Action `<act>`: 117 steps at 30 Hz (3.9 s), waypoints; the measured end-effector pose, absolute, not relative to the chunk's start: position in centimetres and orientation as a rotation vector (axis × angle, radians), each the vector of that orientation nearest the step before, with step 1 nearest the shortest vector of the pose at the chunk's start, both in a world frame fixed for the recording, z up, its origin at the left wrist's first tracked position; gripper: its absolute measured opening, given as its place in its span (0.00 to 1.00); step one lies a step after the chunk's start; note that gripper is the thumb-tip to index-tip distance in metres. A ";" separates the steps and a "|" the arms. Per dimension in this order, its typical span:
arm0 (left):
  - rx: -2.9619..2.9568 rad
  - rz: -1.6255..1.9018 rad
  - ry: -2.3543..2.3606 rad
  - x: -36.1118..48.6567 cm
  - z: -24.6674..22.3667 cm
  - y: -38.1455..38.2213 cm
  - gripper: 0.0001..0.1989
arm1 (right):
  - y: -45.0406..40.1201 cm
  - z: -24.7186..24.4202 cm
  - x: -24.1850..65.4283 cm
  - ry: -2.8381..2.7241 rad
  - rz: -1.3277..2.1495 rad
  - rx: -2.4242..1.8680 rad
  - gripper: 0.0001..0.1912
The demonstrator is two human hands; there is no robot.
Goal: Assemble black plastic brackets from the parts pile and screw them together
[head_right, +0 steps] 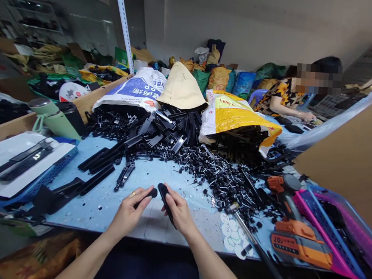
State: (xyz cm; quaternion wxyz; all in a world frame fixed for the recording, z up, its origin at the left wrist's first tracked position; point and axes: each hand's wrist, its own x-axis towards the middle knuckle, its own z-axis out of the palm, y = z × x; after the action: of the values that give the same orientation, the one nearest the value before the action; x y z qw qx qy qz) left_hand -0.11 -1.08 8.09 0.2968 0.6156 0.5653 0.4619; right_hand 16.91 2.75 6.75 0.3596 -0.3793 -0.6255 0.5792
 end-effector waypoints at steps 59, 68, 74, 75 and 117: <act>0.954 1.105 1.202 3.3 7.3 3.4 0.27 | 11.9 12.2 24.4 -1.337 0.681 -1.030 0.22; 0.882 1.143 1.280 4.6 7.2 2.7 0.22 | 4.7 10.0 22.7 -2.607 0.189 -1.164 0.14; 2.049 0.459 1.202 1.8 6.3 0.9 0.30 | 3.2 8.8 25.9 -3.020 0.507 -1.029 0.15; 2.141 0.352 1.189 1.5 6.1 0.8 0.28 | 2.8 8.3 26.0 -3.040 0.496 -1.059 0.16; 2.087 0.772 1.774 2.6 5.9 8.0 0.11 | 12.3 4.8 24.7 -2.753 0.002 -1.464 0.16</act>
State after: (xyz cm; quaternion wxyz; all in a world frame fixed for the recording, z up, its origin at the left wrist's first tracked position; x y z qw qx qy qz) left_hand 2.64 8.03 5.92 0.1474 0.7253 0.6166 0.2683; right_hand 24.66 12.26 4.83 0.0117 -0.4694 -0.8829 0.0006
